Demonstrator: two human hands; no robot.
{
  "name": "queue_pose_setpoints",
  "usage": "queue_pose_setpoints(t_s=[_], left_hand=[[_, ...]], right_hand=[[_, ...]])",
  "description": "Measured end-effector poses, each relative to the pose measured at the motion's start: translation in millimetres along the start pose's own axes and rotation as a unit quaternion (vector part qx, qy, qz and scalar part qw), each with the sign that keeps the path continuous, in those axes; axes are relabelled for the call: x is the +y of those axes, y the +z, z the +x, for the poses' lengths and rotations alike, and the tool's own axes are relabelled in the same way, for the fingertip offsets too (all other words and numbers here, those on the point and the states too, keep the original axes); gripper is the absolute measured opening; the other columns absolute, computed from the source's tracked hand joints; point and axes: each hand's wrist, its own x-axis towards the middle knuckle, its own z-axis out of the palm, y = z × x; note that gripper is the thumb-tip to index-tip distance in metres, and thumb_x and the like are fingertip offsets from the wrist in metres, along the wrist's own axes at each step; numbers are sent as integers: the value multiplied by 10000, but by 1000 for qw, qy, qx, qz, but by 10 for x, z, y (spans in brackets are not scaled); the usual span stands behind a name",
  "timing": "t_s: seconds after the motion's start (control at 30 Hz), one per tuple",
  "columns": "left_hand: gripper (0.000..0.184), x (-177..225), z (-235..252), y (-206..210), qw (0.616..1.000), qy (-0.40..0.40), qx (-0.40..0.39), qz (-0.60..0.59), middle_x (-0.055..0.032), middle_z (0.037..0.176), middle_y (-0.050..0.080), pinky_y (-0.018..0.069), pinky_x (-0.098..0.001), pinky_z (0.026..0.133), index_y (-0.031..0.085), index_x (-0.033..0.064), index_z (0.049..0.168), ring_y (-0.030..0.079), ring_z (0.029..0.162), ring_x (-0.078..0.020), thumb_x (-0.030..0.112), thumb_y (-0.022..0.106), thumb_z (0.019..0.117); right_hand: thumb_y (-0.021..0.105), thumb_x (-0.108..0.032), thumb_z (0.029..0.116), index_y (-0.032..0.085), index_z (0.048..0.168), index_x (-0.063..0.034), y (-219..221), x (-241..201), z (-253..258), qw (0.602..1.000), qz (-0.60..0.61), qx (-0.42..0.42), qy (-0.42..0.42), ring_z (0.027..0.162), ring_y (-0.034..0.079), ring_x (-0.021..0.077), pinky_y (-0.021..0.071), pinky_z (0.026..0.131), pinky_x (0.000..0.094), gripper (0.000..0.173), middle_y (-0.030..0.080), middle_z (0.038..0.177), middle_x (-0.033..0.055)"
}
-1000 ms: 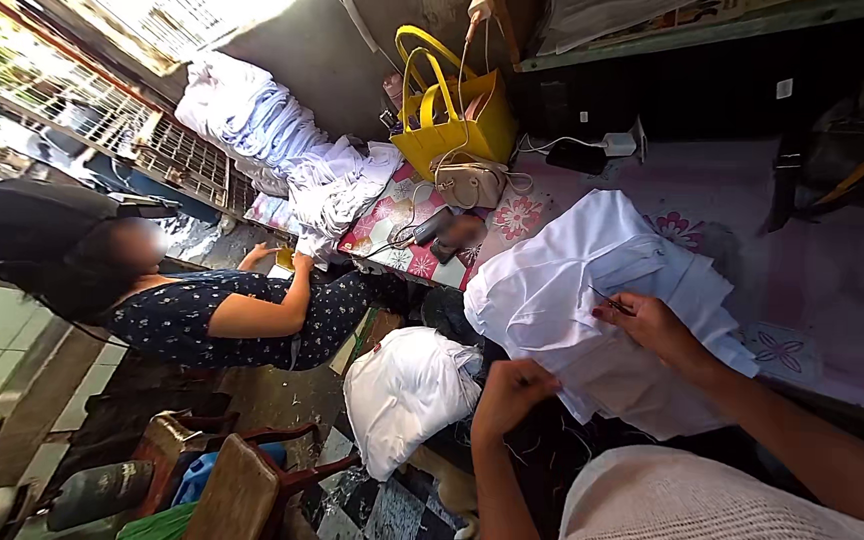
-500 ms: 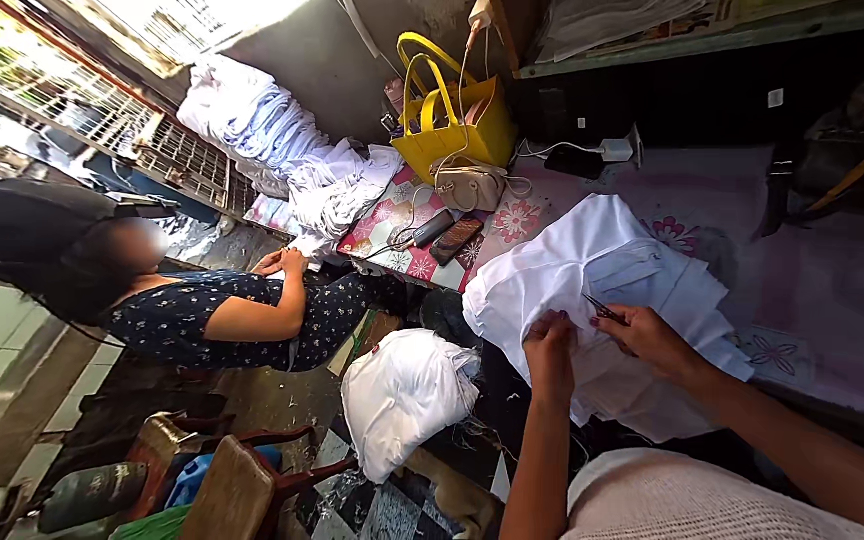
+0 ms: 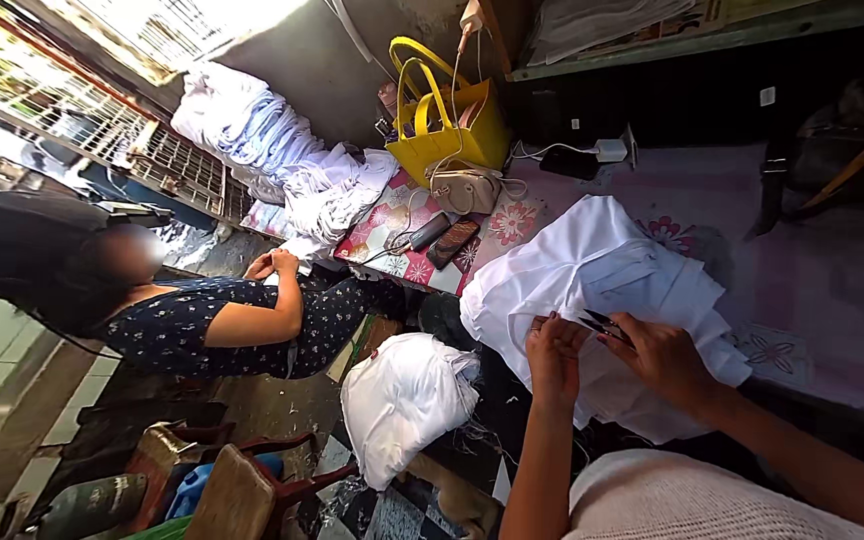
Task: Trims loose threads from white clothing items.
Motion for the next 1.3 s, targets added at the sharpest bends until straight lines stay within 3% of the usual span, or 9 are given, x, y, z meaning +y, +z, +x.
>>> queue_pose_setpoints(t_s=[0.47,0.67,0.77,0.83,0.93,1.07,1.17,1.23,1.3], left_hand=[[147,-14,6,20,1000,-18,5,-22,-54,729,675,613,-300,721,503,64,972,712,680,-155,56,401,1077],[165,-14,16,-9,999,-15,1,-29,-28,689,635,605,-305,716,502,76,953,681,648,-149,53,392,1075],[149,-19,29,-33,1000,-10,-7,-26,-27,690,633,607,-321,737,503,75,949,677,651,-148,37,413,1062],[76,-3,28,-45,1000,5,-15,-3,-43,773,661,610,-324,774,487,47,1076,692,701,-145,-10,456,1036],[485,12,38,-70,994,48,-30,89,-94,1014,712,599,-311,846,342,-19,1360,720,873,-134,-124,563,941],[674,11,124,-113,961,158,-34,225,-115,968,750,607,-296,844,324,-118,1409,739,859,-117,-174,654,823],[752,38,144,-144,935,203,-52,288,-106,925,757,615,-276,812,294,-177,1424,743,819,-98,-180,688,783],[774,30,157,-166,929,215,-69,293,-125,931,763,623,-296,824,284,-191,1424,756,835,-126,-172,711,779],[738,27,162,-180,934,209,-81,278,-140,925,766,631,-327,826,305,-179,1408,763,833,-163,-164,716,795]], right_hand=[[502,-364,1035,687,1000,28,90,-49,72,999,-16,32,-15,487,612,269,464,435,385,435,625,628,119],[469,-293,1057,661,896,2,121,-52,93,995,-65,48,-58,491,613,278,454,435,381,387,603,606,113],[441,-332,1066,674,949,15,70,-22,76,998,-31,33,-38,502,622,273,466,438,390,434,624,634,120],[442,-401,1061,678,1041,44,-7,-28,112,999,25,20,-12,519,630,267,486,456,400,504,647,678,134],[576,-482,988,690,1115,30,-33,-67,232,998,53,23,-32,597,681,271,527,508,407,539,718,791,149],[609,-168,930,729,1115,-28,138,-43,373,995,11,37,-91,564,660,302,499,479,420,262,692,740,140],[583,-158,951,750,1037,-21,113,-30,428,993,24,43,-104,559,662,306,494,478,426,233,691,715,144],[595,-149,936,756,1006,-11,58,-33,444,995,80,19,-62,619,704,288,530,523,437,223,733,786,151],[617,-139,949,758,1023,3,-66,-64,474,976,203,-51,66,681,666,151,538,634,324,212,736,834,100]])
